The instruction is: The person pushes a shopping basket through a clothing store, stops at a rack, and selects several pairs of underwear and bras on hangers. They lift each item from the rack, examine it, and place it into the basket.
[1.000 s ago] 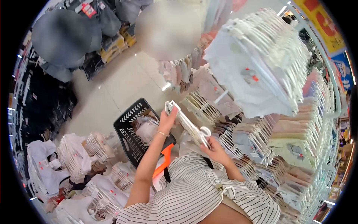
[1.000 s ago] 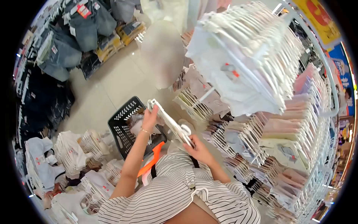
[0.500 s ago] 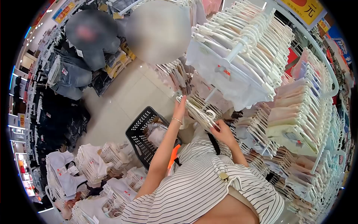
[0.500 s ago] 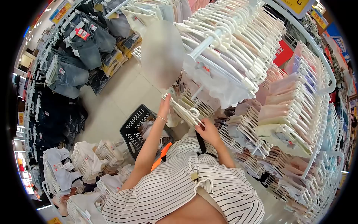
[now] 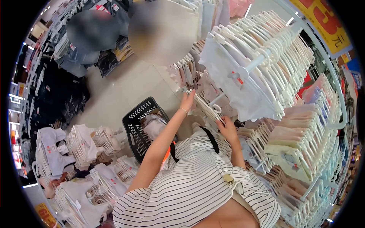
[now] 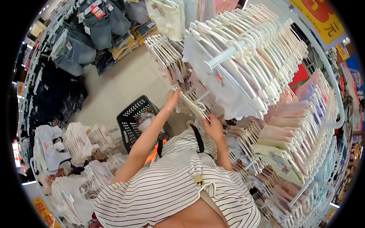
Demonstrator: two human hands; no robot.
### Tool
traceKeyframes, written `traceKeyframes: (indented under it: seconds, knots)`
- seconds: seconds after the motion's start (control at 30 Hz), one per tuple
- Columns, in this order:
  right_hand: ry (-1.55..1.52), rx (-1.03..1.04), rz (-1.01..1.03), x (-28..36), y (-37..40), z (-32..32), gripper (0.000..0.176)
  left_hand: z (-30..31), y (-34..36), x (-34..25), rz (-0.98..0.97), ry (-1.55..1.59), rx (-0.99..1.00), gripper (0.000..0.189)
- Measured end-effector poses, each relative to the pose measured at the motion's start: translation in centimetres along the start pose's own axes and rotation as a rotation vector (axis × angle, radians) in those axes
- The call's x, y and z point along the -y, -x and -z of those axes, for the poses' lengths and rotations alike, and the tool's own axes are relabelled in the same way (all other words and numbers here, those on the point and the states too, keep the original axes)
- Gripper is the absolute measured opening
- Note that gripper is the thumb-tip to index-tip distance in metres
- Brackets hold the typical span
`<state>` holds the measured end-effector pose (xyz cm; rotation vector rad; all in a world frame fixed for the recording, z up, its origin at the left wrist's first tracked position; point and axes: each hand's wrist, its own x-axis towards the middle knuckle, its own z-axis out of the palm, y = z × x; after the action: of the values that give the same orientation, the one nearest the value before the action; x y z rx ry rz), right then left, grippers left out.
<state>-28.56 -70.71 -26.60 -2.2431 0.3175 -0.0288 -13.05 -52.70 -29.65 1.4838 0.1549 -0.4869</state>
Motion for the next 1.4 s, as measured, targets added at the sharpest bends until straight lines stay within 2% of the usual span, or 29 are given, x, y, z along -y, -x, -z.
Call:
traceKeyframes:
  seconds: [0.07,0.27,0.33,0.37,0.47,0.5,0.57,0.6,0.63,0.73,0.77,0.97,1.07,1.17,1.23,1.27,1.4]
  knots:
    - [0.063,-0.003,-0.017,0.1,-0.6,-0.1,0.030,-0.1,0.3,-1.1,0.110,0.008,0.000,0.067]
    - [-0.016,0.064,0.012,-4.0,-3.0,-2.2,0.029,0.3,-5.4,4.7,0.011,-0.127,-0.099,0.067]
    - [-0.084,0.097,-0.015,-5.7,-3.8,-2.6,0.028,0.2,-5.1,3.5,0.051,-0.213,-0.081,0.067]
    - [-0.003,0.077,0.012,-6.1,-4.1,-2.7,0.028,0.2,-5.0,2.8,0.070,-0.256,-0.072,0.067]
    - [0.029,0.013,0.166,-6.9,-5.3,-2.5,0.027,-0.3,-6.8,5.7,-0.073,-0.236,-0.062,0.069]
    - [0.106,0.020,0.110,-6.8,-5.7,-2.2,0.026,-0.6,-6.5,5.6,-0.020,-0.358,-0.061,0.069]
    - [0.067,-0.035,0.106,-8.0,-6.9,-2.3,0.026,-1.8,-6.0,4.1,0.082,-0.604,-0.054,0.068]
    - [0.048,-0.063,0.106,-7.6,-7.4,-2.2,0.025,-2.5,-6.0,4.1,0.067,-0.567,-0.015,0.067]
    - [0.115,-0.043,-0.002,-7.2,-7.8,-1.8,0.027,-3.3,-5.9,4.1,0.051,-0.528,0.023,0.066]
    - [0.245,-0.090,-0.108,-5.3,-8.7,-0.7,0.030,-5.2,-5.1,2.9,0.057,-0.468,0.134,0.055]
    - [0.215,-0.159,0.008,-6.5,-9.3,-0.8,0.032,-5.7,-5.2,2.9,0.058,-0.427,0.162,0.054]
    - [0.496,-0.224,-0.041,-6.9,-10.5,-0.4,0.027,-5.6,-6.4,4.5,0.073,-0.487,0.137,0.049]
    - [0.504,-0.280,0.141,-8.1,-10.9,-0.7,0.023,-4.3,-6.3,5.6,0.087,-0.494,0.105,0.048]
    - [0.426,-0.206,0.159,-7.3,-10.4,-0.2,0.022,-3.2,-5.3,6.3,0.152,-0.475,0.124,0.046]
    - [0.069,-0.110,-0.014,-7.7,-10.4,-0.1,0.022,-2.9,-5.0,6.4,0.189,-0.547,0.134,0.044]
    - [-0.109,-0.060,-0.100,-7.9,-10.5,0.0,0.022,-3.0,-4.9,6.5,0.176,-0.503,0.129,0.042]
    - [-0.297,-0.014,-0.115,-10.0,-11.3,-0.4,0.022,-4.4,-2.9,3.6,0.145,-0.205,0.124,0.038]
